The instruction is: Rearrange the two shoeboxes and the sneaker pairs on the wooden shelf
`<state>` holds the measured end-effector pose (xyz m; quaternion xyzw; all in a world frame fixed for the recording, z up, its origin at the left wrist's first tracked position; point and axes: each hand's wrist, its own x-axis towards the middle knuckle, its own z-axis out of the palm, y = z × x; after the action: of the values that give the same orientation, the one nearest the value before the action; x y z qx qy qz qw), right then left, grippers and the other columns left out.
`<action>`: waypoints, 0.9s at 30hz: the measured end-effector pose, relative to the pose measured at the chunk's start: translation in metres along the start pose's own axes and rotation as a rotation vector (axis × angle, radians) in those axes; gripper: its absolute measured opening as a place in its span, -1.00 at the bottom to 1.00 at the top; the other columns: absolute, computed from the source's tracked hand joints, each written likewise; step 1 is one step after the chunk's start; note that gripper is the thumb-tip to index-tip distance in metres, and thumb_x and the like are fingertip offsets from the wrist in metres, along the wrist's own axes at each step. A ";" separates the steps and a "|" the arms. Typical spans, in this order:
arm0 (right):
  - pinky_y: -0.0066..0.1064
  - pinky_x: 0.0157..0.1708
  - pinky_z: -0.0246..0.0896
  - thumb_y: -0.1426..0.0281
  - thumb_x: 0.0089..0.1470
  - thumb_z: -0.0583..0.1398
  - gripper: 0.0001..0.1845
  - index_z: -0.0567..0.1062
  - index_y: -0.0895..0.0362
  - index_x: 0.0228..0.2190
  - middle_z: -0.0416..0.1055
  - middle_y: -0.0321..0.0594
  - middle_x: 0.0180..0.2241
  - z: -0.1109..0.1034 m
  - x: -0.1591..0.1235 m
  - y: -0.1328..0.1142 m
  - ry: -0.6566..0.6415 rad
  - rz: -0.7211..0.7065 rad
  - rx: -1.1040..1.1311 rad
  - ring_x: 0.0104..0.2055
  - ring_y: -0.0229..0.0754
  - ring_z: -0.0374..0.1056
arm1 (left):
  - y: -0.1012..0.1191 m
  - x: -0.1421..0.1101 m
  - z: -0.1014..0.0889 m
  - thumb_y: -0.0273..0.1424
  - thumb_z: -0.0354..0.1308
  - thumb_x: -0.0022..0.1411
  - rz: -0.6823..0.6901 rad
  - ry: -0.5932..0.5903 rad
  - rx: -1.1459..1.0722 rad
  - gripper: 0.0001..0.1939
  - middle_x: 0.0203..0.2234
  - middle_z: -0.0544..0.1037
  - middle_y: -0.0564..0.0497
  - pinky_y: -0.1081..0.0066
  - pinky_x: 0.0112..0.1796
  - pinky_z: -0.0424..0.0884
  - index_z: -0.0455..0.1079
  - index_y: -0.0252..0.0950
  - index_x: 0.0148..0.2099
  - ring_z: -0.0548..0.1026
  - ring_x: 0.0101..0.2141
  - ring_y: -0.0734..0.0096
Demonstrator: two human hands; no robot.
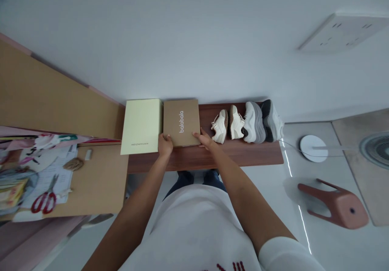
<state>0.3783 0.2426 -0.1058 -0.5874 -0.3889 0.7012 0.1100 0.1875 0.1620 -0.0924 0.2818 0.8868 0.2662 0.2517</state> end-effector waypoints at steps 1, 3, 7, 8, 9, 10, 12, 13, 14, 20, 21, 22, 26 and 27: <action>0.11 0.05 0.39 0.13 0.16 0.24 -0.21 0.11 -0.17 0.34 0.34 -0.14 0.25 0.002 0.000 -0.001 0.013 -0.002 -0.006 0.19 0.05 0.37 | 0.001 0.001 0.000 -0.34 -0.03 0.39 -0.001 0.005 0.006 -0.61 0.10 0.51 -0.30 0.17 0.14 0.36 0.31 -0.38 0.18 0.47 0.14 0.07; 0.10 0.04 0.40 0.13 0.19 0.21 -0.24 0.12 -0.16 0.34 0.34 -0.14 0.25 0.005 0.000 -0.003 0.031 -0.020 -0.032 0.18 0.04 0.38 | 0.004 0.002 0.000 -0.36 -0.04 0.39 -0.002 0.013 0.020 -0.61 0.11 0.49 -0.32 0.15 0.16 0.34 0.30 -0.40 0.19 0.45 0.16 0.05; 0.01 0.15 0.33 0.13 0.22 0.20 -0.30 0.21 -0.01 0.32 0.36 -0.07 0.24 0.009 -0.004 -0.007 0.102 -0.092 -0.226 0.22 0.05 0.35 | 0.009 -0.003 -0.003 -0.38 -0.06 0.39 0.029 0.035 0.068 -0.53 0.18 0.41 -0.43 0.07 0.20 0.29 0.23 -0.50 0.26 0.38 0.22 -0.02; -0.02 0.21 0.26 0.15 0.21 0.21 -0.31 0.24 0.05 0.30 0.35 -0.04 0.24 0.008 -0.006 -0.007 0.145 -0.126 -0.296 0.26 0.05 0.31 | 0.010 -0.006 -0.003 -0.38 -0.06 0.39 0.068 0.061 0.083 -0.49 0.21 0.37 -0.46 0.04 0.22 0.26 0.18 -0.53 0.30 0.34 0.25 -0.04; -0.05 0.27 0.18 0.18 0.20 0.23 -0.32 0.28 0.11 0.28 0.33 0.00 0.25 0.006 -0.008 -0.007 0.192 -0.168 -0.359 0.30 0.06 0.26 | 0.011 -0.011 -0.004 -0.37 -0.06 0.39 0.127 0.089 0.095 -0.45 0.24 0.33 -0.48 0.01 0.24 0.22 0.13 -0.54 0.34 0.30 0.27 -0.06; -0.07 0.31 0.11 0.20 0.19 0.25 -0.33 0.31 0.15 0.26 0.32 0.03 0.26 0.002 -0.011 -0.006 0.237 -0.215 -0.406 0.32 0.05 0.22 | 0.013 -0.016 -0.004 -0.36 -0.06 0.39 0.206 0.114 0.100 -0.41 0.27 0.29 -0.49 -0.01 0.26 0.19 0.08 -0.55 0.37 0.27 0.30 -0.07; -0.13 0.32 0.09 0.25 0.18 0.26 -0.38 0.37 0.21 0.21 0.33 0.08 0.25 -0.012 -0.019 -0.002 0.293 -0.305 -0.430 0.32 0.04 0.23 | 0.018 -0.027 -0.002 -0.33 -0.07 0.41 0.386 0.132 0.087 -0.38 0.29 0.26 -0.48 -0.05 0.28 0.14 0.02 -0.52 0.40 0.23 0.32 -0.07; -0.15 0.29 0.14 0.26 0.18 0.26 -0.40 0.39 0.21 0.19 0.35 0.08 0.23 -0.021 -0.024 0.001 0.305 -0.343 -0.413 0.29 0.03 0.28 | 0.022 -0.033 0.001 -0.31 -0.08 0.42 0.469 0.119 0.070 -0.39 0.29 0.26 -0.47 -0.06 0.28 0.14 0.02 -0.50 0.41 0.23 0.31 -0.06; -0.16 0.26 0.20 0.26 0.18 0.25 -0.43 0.41 0.20 0.18 0.38 0.07 0.21 -0.031 -0.029 0.003 0.311 -0.378 -0.384 0.24 0.01 0.34 | 0.027 -0.039 0.004 -0.30 -0.09 0.43 0.540 0.096 0.050 -0.40 0.28 0.28 -0.45 -0.07 0.27 0.16 0.03 -0.47 0.40 0.24 0.31 -0.05; -0.16 0.12 0.35 0.29 0.19 0.24 -0.55 0.47 0.16 0.09 0.49 0.01 0.10 -0.109 -0.055 0.010 0.443 -0.467 -0.343 0.05 -0.05 0.48 | 0.063 -0.077 0.042 -0.32 -0.07 0.44 0.803 -0.128 -0.002 -0.45 0.20 0.41 -0.34 -0.01 0.18 0.34 0.05 -0.34 0.40 0.40 0.20 0.05; -0.17 0.13 0.35 0.31 0.19 0.24 -0.56 0.48 0.17 0.08 0.49 0.01 0.09 -0.121 -0.059 0.010 0.469 -0.460 -0.369 0.05 -0.05 0.49 | 0.068 -0.083 0.049 -0.34 -0.06 0.43 0.832 -0.176 0.007 -0.44 0.18 0.43 -0.32 0.00 0.17 0.36 0.04 -0.33 0.41 0.42 0.18 0.07; -0.17 0.13 0.34 0.32 0.18 0.24 -0.56 0.48 0.17 0.08 0.50 0.00 0.08 -0.132 -0.062 0.010 0.488 -0.447 -0.396 0.04 -0.06 0.49 | 0.073 -0.089 0.055 -0.36 -0.05 0.43 0.855 -0.221 0.016 -0.43 0.16 0.45 -0.31 0.01 0.15 0.37 0.03 -0.32 0.42 0.44 0.16 0.08; -0.20 0.15 0.32 0.37 0.18 0.22 -0.56 0.48 0.17 0.10 0.51 -0.02 0.08 -0.169 -0.071 0.009 0.513 -0.341 -0.501 0.06 -0.04 0.48 | 0.086 -0.104 0.082 -0.44 0.01 0.37 0.844 -0.350 0.047 -0.38 0.14 0.46 -0.30 0.08 0.16 0.36 0.04 -0.33 0.42 0.46 0.14 0.11; -0.21 0.16 0.30 0.38 0.19 0.22 -0.56 0.48 0.18 0.10 0.50 -0.02 0.09 -0.176 -0.072 0.009 0.505 -0.312 -0.525 0.06 -0.04 0.47 | 0.088 -0.105 0.088 -0.45 0.02 0.35 0.818 -0.371 0.069 -0.38 0.14 0.45 -0.31 0.09 0.17 0.35 0.05 -0.36 0.41 0.45 0.15 0.11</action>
<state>0.5613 0.2657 -0.0597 -0.6834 -0.6001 0.3864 0.1535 0.3475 0.1864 -0.0718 0.6603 0.6508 0.2592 0.2708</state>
